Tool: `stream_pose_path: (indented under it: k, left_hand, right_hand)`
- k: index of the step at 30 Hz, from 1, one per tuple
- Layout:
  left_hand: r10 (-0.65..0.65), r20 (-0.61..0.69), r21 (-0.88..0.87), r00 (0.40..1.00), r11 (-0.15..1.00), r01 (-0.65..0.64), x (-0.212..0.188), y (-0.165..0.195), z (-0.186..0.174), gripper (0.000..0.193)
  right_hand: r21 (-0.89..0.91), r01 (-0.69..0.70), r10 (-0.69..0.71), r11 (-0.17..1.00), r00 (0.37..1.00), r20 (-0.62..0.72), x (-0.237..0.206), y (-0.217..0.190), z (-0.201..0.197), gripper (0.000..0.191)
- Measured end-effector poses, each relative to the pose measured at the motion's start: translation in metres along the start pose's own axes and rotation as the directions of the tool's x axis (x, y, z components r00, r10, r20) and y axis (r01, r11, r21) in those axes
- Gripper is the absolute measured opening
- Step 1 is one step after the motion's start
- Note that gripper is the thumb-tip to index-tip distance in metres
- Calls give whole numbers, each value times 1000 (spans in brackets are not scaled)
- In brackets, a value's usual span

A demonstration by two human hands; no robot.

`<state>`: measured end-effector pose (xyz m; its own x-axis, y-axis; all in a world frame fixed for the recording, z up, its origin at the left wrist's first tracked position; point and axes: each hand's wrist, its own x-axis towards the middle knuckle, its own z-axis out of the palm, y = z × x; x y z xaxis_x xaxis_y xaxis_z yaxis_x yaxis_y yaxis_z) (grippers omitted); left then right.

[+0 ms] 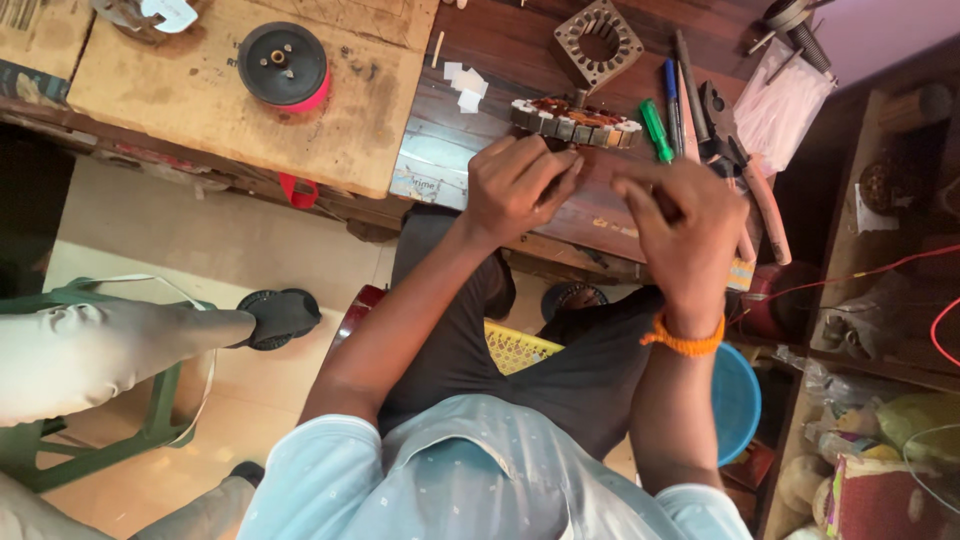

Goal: The person sits at a workbench repairing an electric motor armature, using a green-handled screwdriver to work on the copper windings and turning the armature by hand to reach different sides. They continue adjusting the windings and components of the armature throughout the clip.

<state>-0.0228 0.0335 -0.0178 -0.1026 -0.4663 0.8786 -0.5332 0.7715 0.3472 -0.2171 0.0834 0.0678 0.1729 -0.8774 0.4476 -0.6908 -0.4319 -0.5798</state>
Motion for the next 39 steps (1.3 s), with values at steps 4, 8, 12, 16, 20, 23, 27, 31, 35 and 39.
stream_pose_path:
  k: [4, 8, 12, 16, 20, 23, 27, 31, 35, 39]
  left_hand:
    - [-224, -98, -141, 970, 968, 209, 2, 20, 0, 11]
    - [-465, -112, -271, 878, 865, 423, 7, 33, 4, 12]
    - [-556, -120, -294, 822, 811, 506, 10, 37, 10, 15]
    - [-570, -111, -253, 814, 809, 531, 9, 40, 9, 18]
    - [-171, -117, 42, 978, 983, 177, 12, 30, 0, 26]
    - [-14, 26, 61, 1000, 998, 12, 19, 10, -6, 58]
    - [41, 222, -54, 974, 998, -29, 24, -15, -6, 76]
    - [-22, 226, -127, 974, 991, 52, 19, -19, -2, 75]
    - [-27, 240, -40, 970, 998, 38, 17, -14, -1, 56]
    - [165, 167, 83, 972, 980, -180, 14, -13, -6, 34]
  right_hand:
    - [58, 76, -76, 995, 997, 10, 38, -2, 19, 9]
    - [101, 30, -35, 994, 998, 49, 61, 0, 33, 6]
    - [63, -55, 48, 997, 993, 112, 68, 13, 30, 6]
    - [251, -142, 96, 957, 978, 185, 76, 36, 29, 6]
    - [218, -166, 142, 962, 982, 121, 74, 51, 31, 9]
    - [315, -271, 256, 909, 962, 92, 60, 52, 26, 9]
    - [398, -294, 295, 869, 953, 60, 41, 44, 14, 8]
    - [267, -268, 264, 926, 963, 52, 23, 35, 15, 10]
    - [159, -76, 81, 984, 996, -30, 5, 32, 32, 11]
    - [-9, -81, 79, 997, 990, -115, -13, 28, 55, 10]
